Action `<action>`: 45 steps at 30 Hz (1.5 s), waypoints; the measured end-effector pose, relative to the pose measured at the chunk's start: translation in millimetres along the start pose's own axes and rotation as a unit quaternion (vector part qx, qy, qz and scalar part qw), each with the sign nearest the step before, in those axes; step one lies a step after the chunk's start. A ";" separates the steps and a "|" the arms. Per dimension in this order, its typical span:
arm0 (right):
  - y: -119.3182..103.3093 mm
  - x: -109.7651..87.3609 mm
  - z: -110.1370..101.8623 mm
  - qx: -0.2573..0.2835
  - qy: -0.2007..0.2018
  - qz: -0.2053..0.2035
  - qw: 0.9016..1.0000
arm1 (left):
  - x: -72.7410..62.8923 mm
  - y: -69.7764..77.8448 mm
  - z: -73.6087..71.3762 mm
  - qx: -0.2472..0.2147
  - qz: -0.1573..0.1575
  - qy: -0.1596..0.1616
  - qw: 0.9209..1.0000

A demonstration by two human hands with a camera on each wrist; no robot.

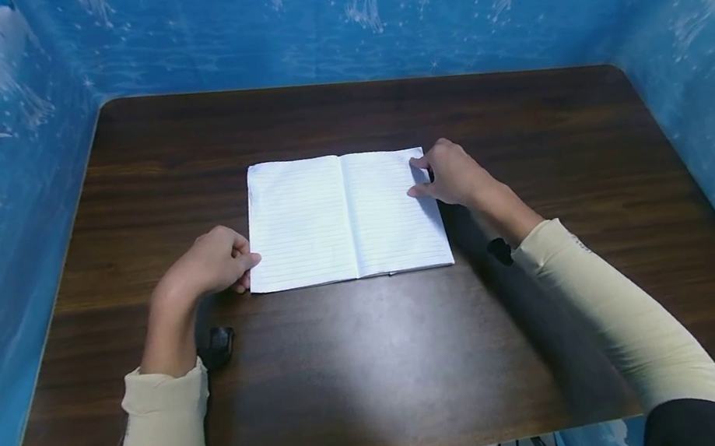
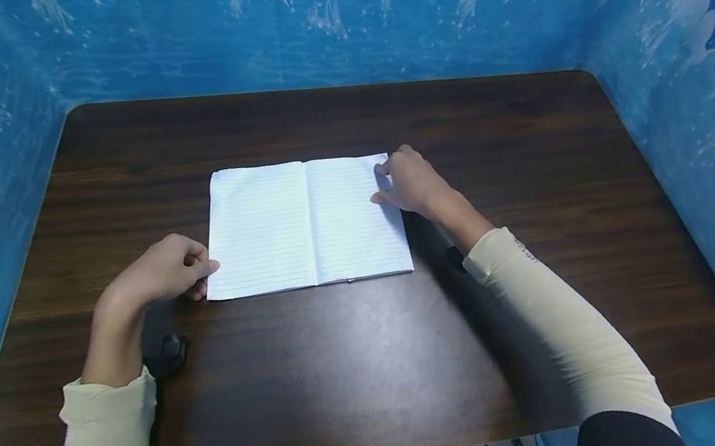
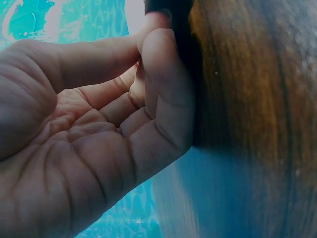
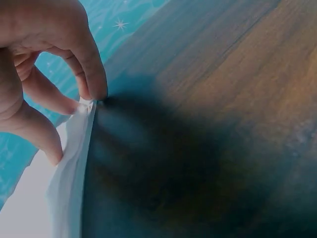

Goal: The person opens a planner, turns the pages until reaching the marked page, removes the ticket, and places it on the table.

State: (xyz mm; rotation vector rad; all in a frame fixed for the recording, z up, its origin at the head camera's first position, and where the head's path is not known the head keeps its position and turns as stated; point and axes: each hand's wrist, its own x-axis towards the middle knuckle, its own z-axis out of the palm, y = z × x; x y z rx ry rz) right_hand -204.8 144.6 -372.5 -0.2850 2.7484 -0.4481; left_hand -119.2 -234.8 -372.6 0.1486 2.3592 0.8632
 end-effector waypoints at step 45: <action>-7.9 -39.1 -23.5 0.162 0.069 0.017 0.984 | -11.5 -3.9 -0.6 -0.006 0.010 0.008 1.000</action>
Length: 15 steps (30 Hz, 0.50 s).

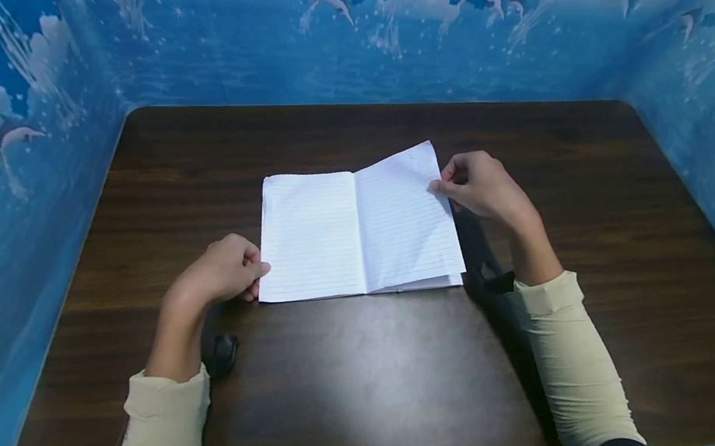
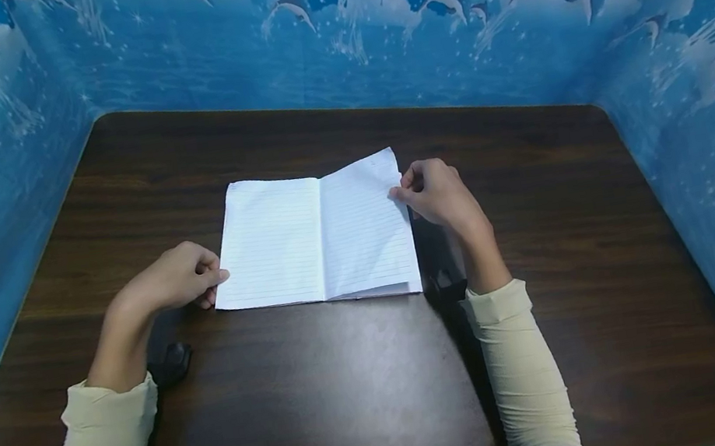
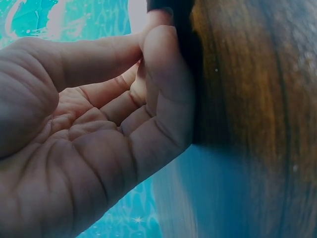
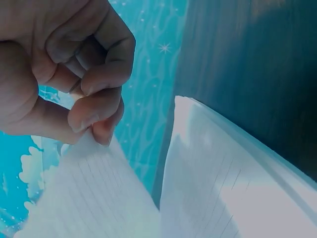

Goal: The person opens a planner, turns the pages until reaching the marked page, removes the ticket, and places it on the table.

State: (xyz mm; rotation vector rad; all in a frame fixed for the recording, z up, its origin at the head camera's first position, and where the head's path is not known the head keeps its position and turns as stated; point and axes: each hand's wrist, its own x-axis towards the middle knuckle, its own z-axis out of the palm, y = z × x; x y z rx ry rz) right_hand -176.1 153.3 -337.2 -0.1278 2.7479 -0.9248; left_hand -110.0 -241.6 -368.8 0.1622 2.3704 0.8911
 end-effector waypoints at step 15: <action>-3.8 0.5 -2.3 0.021 0.034 -0.032 0.999 | 3.7 2.0 0.5 0.005 -0.004 -0.006 1.000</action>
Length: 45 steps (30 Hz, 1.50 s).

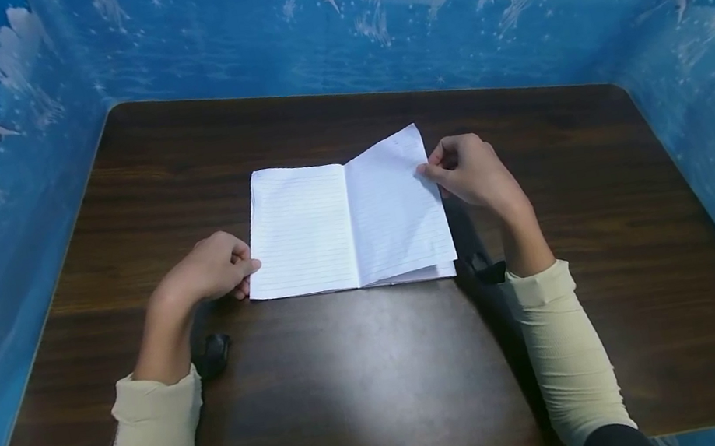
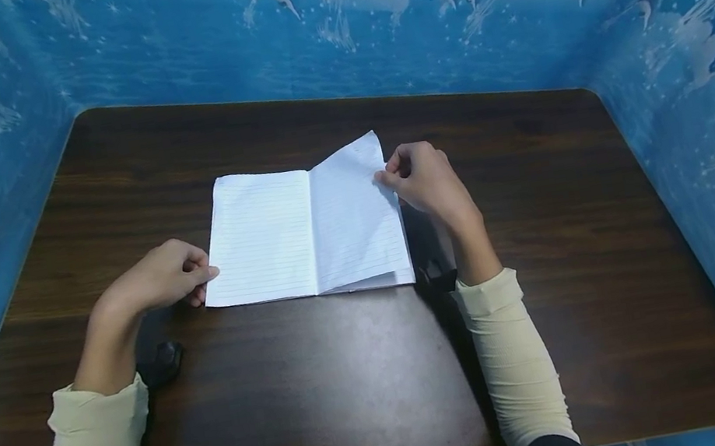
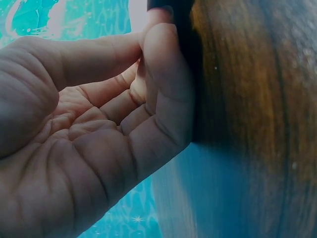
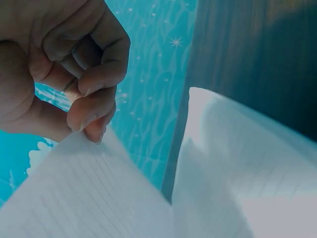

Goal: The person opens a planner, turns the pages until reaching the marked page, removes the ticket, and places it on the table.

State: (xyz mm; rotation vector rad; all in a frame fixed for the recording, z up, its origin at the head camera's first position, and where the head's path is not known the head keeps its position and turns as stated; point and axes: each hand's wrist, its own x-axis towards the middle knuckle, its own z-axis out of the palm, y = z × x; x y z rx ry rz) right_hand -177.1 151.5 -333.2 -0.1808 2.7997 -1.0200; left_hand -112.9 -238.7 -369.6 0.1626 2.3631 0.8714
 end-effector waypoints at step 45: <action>-71.9 8.0 26.3 0.122 0.056 -0.086 0.987 | -0.2 1.1 2.7 0.000 -0.008 0.018 1.000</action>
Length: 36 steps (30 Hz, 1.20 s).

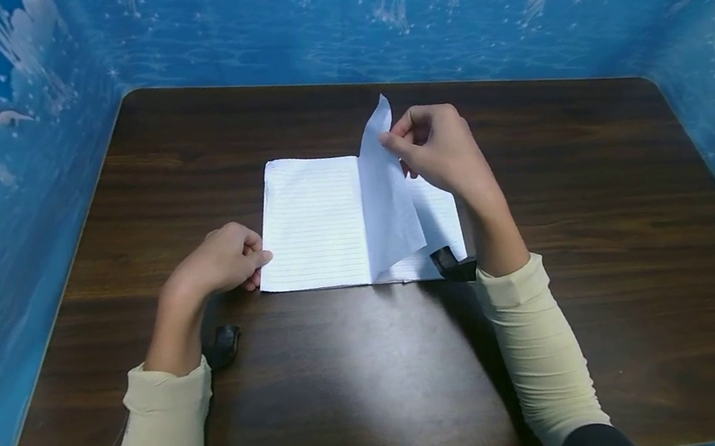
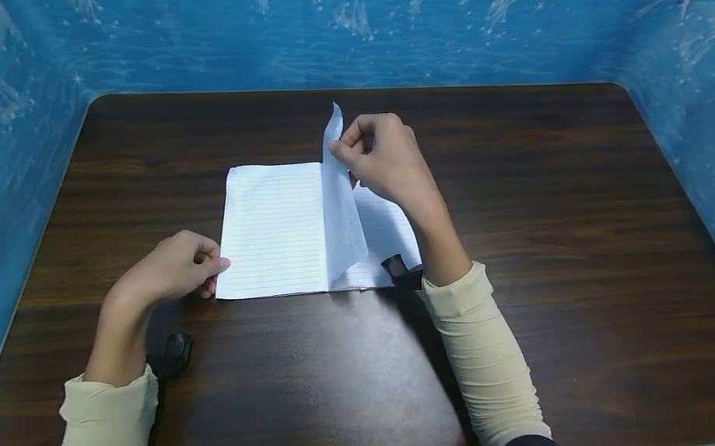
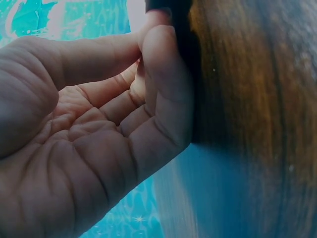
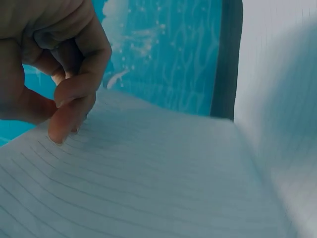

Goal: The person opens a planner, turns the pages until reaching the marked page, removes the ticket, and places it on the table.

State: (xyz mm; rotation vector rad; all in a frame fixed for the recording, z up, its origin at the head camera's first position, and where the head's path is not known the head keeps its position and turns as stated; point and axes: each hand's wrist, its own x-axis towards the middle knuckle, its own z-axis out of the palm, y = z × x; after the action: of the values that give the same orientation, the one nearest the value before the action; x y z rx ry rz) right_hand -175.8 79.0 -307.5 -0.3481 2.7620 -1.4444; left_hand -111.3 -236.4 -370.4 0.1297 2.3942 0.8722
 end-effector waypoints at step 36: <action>-30.8 25.7 127.2 0.041 -0.083 0.019 0.995 | -1.1 -2.8 -1.2 -0.004 0.029 0.000 1.000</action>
State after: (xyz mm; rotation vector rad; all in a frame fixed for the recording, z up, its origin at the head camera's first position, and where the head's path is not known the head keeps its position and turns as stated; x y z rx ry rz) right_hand -181.3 -46.2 -353.2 -0.3938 2.5570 -1.4441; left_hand -110.7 -239.5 -370.9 0.1961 2.3981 0.9068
